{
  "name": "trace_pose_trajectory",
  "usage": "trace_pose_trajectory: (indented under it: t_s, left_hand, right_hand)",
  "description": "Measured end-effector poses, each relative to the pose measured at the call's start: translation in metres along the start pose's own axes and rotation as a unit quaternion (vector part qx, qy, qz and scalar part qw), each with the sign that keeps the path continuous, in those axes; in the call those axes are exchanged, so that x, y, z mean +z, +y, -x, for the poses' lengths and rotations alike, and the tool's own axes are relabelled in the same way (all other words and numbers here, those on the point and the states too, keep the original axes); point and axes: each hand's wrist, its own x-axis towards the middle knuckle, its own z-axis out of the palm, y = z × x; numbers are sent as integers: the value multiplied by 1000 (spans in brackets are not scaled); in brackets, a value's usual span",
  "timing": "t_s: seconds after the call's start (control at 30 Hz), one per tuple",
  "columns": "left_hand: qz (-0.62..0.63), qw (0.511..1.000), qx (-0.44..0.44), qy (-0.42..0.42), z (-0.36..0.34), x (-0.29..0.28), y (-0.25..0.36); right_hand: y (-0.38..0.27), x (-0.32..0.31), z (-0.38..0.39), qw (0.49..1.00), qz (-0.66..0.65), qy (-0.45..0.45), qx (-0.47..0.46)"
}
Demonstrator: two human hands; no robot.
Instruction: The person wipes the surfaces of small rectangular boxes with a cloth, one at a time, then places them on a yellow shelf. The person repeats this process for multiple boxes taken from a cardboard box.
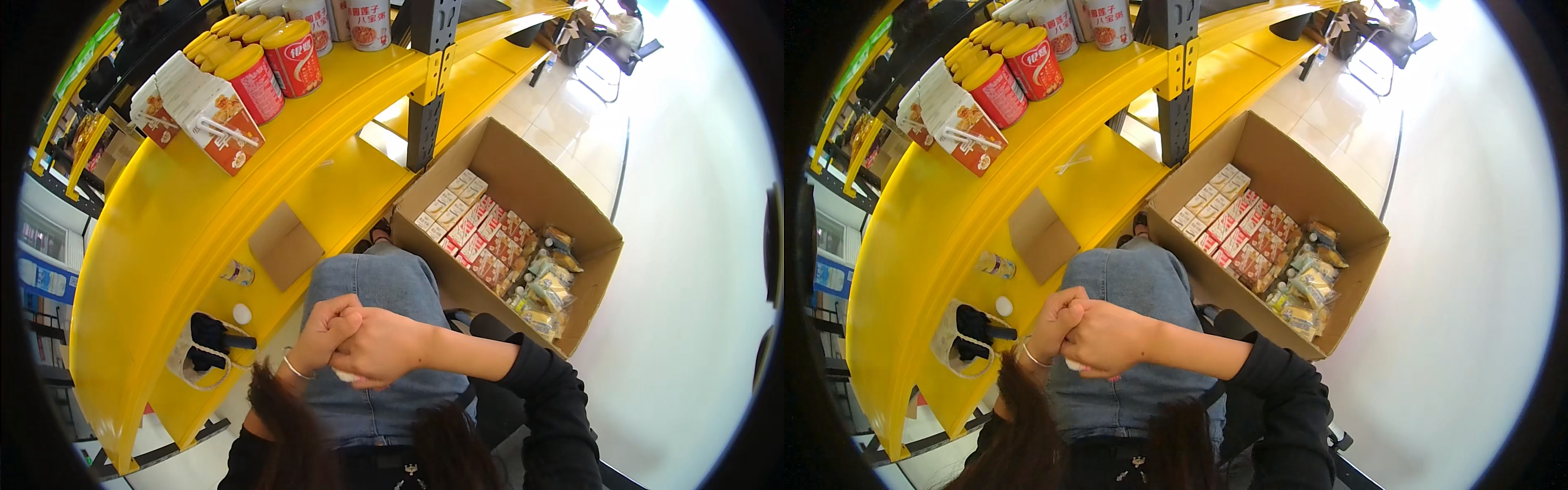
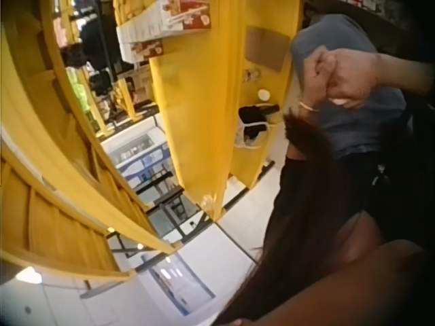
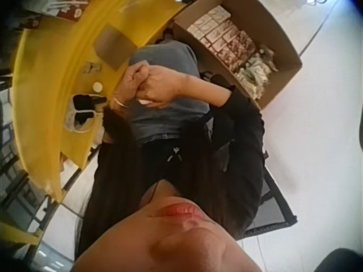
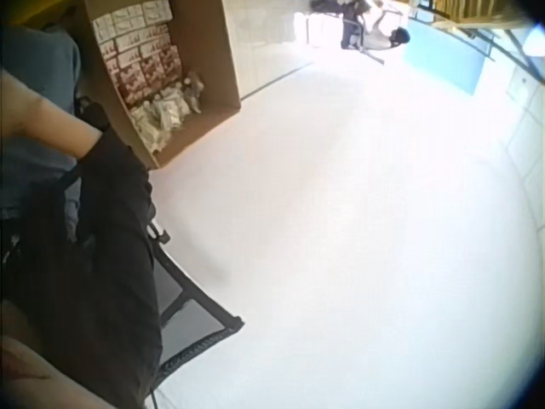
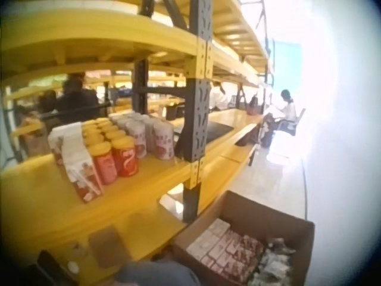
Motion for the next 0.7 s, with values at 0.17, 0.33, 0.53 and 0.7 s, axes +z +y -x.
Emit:
trace_pose_trajectory:
  t_s: [0.17, 0.33, 0.53, 0.7]
  left_hand:
    - [171, 984, 45, 9, 19, 20, -8]
    - [174, 979, 106, 12, 37, 38, 0]
    - [54, 983, 176, -17, 15, 48, 50]
    - [-190, 956, 213, -63, -24, 43, 88]
  right_hand:
    - [-10, -11, 1, 980, 79, 122, -136]
    - [-35, -38, -2, 960, 155, 183, -146]
    - [-28, -54, -3, 937, 173, 252, -170]
    - [3, -35, 29, 888, 316, 233, -237]
